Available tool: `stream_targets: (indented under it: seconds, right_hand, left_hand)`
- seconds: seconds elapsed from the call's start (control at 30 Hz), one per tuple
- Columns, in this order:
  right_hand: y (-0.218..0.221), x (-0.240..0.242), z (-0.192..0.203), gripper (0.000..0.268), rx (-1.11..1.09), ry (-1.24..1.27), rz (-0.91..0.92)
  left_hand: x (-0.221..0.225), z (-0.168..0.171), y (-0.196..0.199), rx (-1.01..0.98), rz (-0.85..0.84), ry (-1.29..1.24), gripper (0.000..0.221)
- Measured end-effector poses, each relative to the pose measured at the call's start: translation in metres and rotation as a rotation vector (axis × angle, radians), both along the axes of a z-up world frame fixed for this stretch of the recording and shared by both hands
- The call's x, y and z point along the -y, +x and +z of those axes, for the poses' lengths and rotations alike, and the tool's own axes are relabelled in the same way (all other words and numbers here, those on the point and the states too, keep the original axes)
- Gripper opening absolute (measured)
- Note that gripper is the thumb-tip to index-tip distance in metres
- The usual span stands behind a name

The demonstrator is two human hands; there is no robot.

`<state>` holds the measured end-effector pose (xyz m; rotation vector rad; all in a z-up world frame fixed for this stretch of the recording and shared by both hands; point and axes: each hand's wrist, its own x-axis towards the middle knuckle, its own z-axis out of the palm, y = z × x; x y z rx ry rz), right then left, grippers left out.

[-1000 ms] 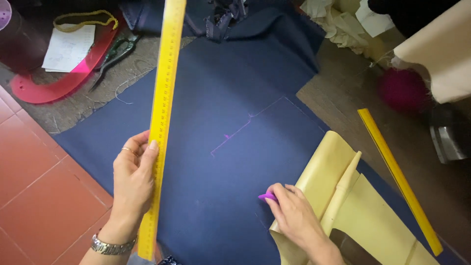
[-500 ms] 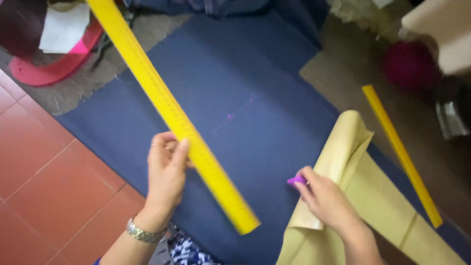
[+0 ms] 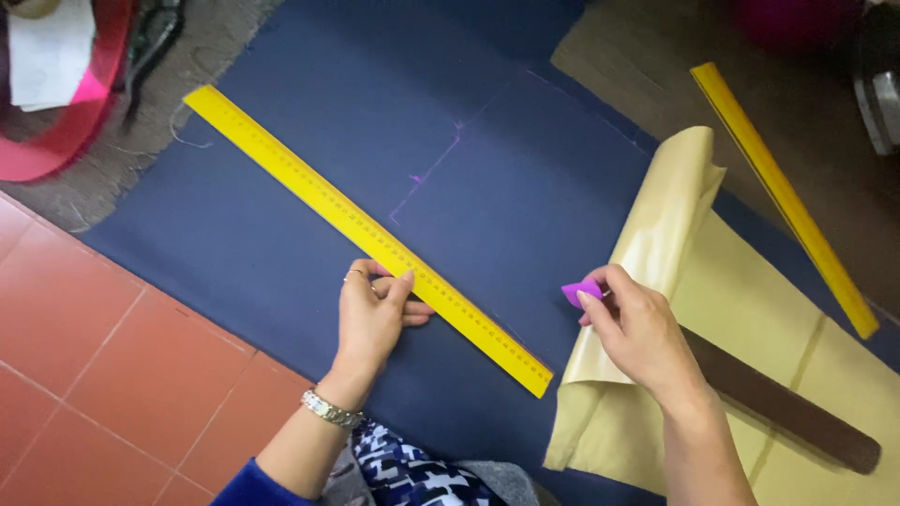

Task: Using a ruler and tailor's chalk to mark cutting lines on blue fabric according to a paper pattern.

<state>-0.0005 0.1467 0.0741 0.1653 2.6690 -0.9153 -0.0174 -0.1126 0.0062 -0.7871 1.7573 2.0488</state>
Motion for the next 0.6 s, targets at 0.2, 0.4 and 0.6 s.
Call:
stream_targets:
  seconds: [0.2,0.4,0.6]
  right_hand:
    - [0.007,-0.001,-0.017,0.010,-0.018,-0.081,-0.085]
    - [0.010,-0.004,-0.024,0.009,-0.017,-0.110,-0.100]
    - [0.009,0.002,-0.018,0.010,-0.025,-0.131,-0.102]
  left_hand:
    - [0.000,-0.002,-0.006,-0.007,-0.032,-0.021,0.030]
    - [0.000,0.011,-0.010,-0.016,-0.111,-0.068,0.030]
    - [-0.002,0.007,-0.012,-0.023,-0.121,-0.077,0.030]
